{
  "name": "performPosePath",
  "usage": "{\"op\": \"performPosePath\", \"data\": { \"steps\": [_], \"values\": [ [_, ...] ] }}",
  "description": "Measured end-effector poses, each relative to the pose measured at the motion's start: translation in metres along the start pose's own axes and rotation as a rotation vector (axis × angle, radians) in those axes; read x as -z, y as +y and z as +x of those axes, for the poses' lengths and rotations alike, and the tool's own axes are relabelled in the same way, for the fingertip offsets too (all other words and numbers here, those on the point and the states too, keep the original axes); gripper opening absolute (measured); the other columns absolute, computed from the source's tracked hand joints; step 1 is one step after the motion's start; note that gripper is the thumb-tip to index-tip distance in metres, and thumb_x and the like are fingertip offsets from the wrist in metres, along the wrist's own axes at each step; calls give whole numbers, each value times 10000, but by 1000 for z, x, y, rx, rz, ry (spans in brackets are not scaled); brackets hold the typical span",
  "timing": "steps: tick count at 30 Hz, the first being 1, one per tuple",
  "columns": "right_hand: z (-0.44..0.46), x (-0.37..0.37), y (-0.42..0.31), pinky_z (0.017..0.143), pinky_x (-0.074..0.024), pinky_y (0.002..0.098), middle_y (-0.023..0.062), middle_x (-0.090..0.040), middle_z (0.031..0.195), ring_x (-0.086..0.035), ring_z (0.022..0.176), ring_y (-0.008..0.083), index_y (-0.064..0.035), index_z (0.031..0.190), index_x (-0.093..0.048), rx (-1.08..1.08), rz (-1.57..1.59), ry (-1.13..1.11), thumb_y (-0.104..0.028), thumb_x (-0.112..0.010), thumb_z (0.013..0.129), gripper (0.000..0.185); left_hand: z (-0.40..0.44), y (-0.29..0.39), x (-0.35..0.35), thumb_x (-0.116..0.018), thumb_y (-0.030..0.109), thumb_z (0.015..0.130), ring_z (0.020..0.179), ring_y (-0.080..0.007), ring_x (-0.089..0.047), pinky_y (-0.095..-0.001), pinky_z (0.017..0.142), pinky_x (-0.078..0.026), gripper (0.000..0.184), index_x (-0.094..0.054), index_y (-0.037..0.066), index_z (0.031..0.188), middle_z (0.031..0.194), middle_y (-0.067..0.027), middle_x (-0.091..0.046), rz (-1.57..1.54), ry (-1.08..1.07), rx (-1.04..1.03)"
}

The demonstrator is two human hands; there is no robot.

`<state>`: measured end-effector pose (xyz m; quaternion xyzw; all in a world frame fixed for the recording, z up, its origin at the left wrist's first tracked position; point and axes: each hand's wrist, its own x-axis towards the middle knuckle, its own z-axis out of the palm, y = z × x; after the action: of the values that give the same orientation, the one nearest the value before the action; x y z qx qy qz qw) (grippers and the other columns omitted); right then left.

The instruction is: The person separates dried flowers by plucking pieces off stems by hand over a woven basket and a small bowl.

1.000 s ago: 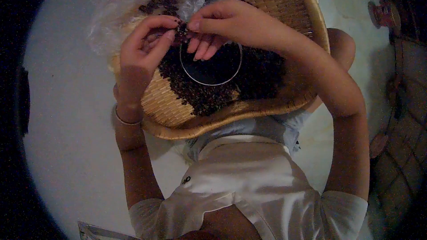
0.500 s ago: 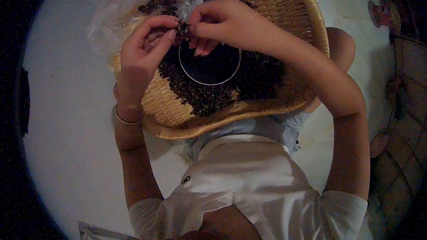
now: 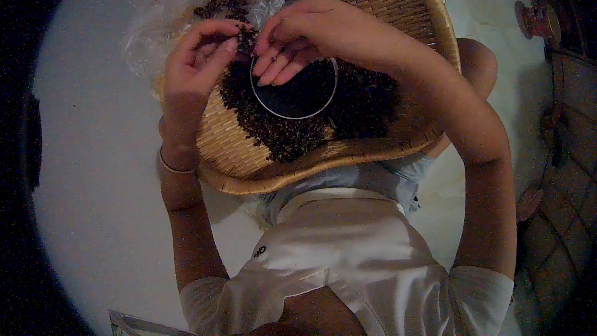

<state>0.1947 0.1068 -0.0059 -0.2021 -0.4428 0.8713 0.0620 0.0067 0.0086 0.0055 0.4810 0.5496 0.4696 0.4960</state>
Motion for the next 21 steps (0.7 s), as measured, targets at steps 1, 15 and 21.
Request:
{"op": "performPosePath", "data": {
  "steps": [1,15,21],
  "values": [
    [0,0,-1,730,-523,281,165,-624,898,-633,762,203,49,966,-541,-30,51,3,-121,-469,873,207,0,0,1,-539,-2,841,849,-97,-561,-219,765,-464,169,-526,-23,1008,960,-46,-562,-20,1,4],
    [5,-2,9,660,-533,262,117,-623,810,-628,707,161,30,913,-549,140,-234,103,-145,-542,865,181,-2,4,-3,-539,-2,840,841,-94,-562,-225,765,-466,152,-536,-20,991,943,-43,-565,60,13,-17],
    [5,1,11,651,-532,258,110,-623,804,-626,691,160,26,938,-548,141,-246,97,-155,-558,857,199,-1,0,-3,-542,18,844,844,-94,-566,-225,772,-467,150,-545,-2,993,959,-46,-568,126,-8,-63]
  ]
}}
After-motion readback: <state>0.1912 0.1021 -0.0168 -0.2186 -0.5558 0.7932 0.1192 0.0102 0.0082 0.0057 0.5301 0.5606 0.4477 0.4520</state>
